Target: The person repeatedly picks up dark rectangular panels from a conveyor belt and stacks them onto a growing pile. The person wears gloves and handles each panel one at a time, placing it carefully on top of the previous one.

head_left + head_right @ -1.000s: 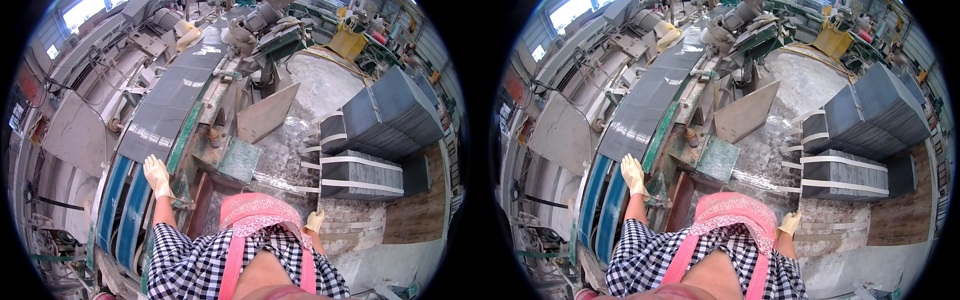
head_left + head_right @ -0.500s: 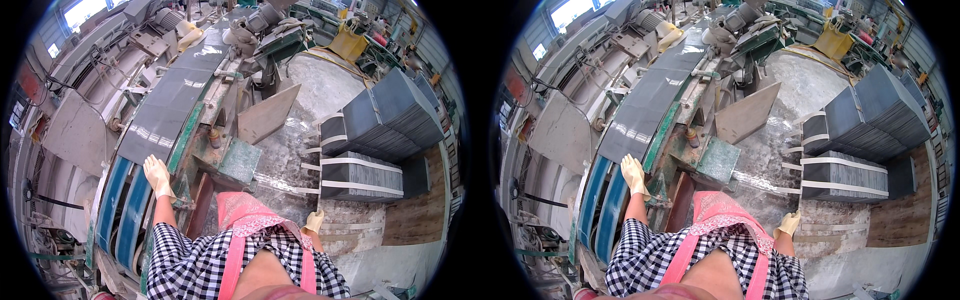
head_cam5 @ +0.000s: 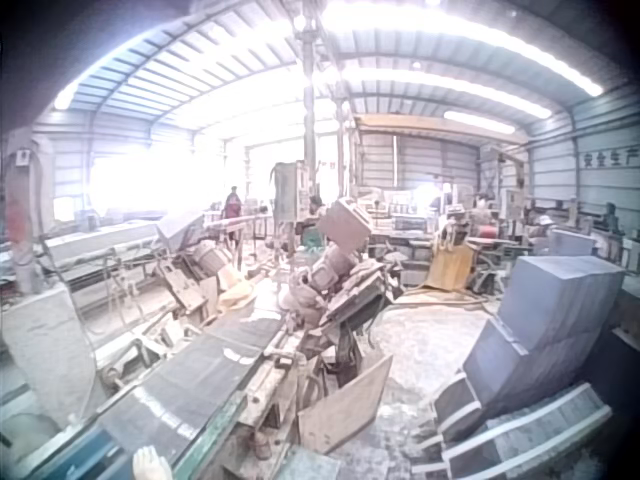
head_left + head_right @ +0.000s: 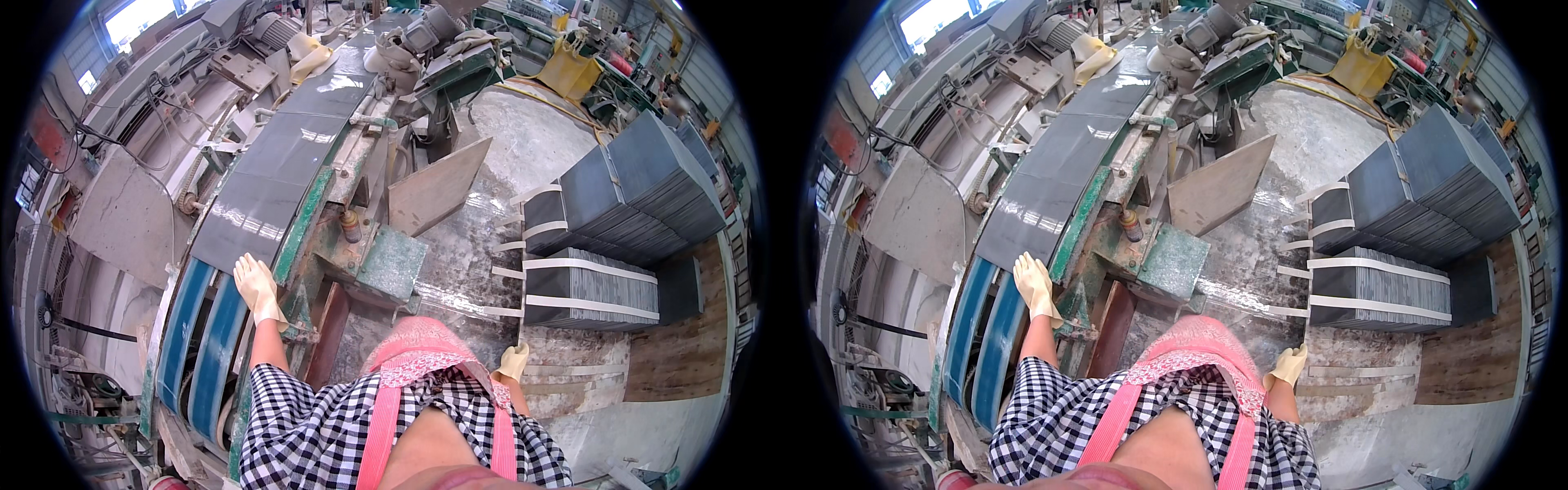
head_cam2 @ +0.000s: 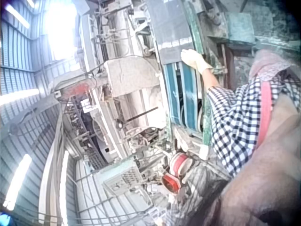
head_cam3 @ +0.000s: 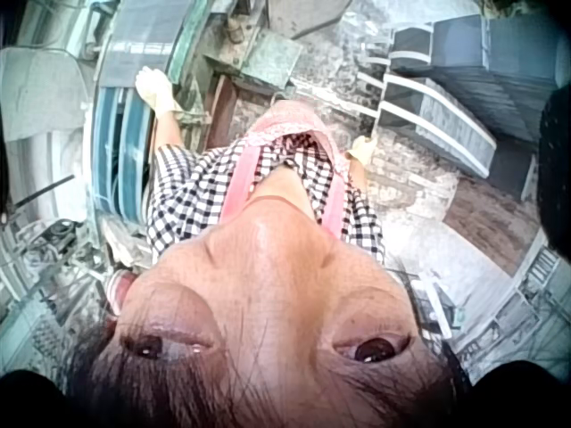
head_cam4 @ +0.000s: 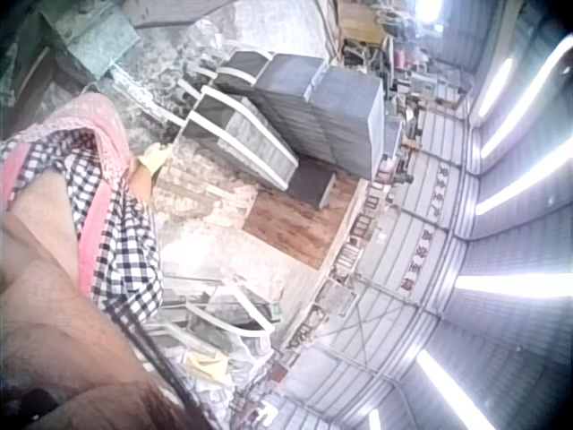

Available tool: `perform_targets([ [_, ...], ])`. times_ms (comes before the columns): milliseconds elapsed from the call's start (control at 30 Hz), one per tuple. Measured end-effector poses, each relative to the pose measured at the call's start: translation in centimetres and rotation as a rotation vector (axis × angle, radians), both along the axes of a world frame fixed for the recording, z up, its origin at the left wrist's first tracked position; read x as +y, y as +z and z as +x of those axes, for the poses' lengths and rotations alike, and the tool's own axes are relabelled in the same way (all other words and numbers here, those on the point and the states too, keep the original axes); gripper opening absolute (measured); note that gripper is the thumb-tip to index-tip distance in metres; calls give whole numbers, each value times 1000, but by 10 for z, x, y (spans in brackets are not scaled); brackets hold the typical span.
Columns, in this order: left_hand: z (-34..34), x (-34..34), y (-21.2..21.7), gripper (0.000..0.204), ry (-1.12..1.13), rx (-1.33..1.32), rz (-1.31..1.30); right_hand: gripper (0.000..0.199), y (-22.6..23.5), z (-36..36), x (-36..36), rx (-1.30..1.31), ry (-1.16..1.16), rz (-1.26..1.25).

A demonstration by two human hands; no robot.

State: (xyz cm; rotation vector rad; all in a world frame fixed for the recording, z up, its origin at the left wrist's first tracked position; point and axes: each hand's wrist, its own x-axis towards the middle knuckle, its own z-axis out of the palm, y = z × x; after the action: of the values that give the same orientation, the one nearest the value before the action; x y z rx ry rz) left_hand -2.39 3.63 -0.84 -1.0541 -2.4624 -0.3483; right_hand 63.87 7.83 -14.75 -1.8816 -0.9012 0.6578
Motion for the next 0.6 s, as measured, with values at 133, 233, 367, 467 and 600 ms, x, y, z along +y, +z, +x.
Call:
perform_targets([
  [133, -3, -5, -3, 43, 10, 9, 0, 41, 4, -9, 2, 57, -7, 6],
  [233, 0, 3, -1, 43, -6, 15, -2, 44, -24, 17, -1, -17, 1, 2],
  [367, -2, -2, -2, 42, 9, 25, -11, 49, -15, 2, -1, 9, -33, 13],
  [467, -2, -2, -3, 42, 3, 29, 3, 51, -13, 7, -1, -21, -1, -42],
  [600, -2, -2, -3, 42, 2, 50, 0, 51, -7, 2, -2, -31, -21, -41],
])
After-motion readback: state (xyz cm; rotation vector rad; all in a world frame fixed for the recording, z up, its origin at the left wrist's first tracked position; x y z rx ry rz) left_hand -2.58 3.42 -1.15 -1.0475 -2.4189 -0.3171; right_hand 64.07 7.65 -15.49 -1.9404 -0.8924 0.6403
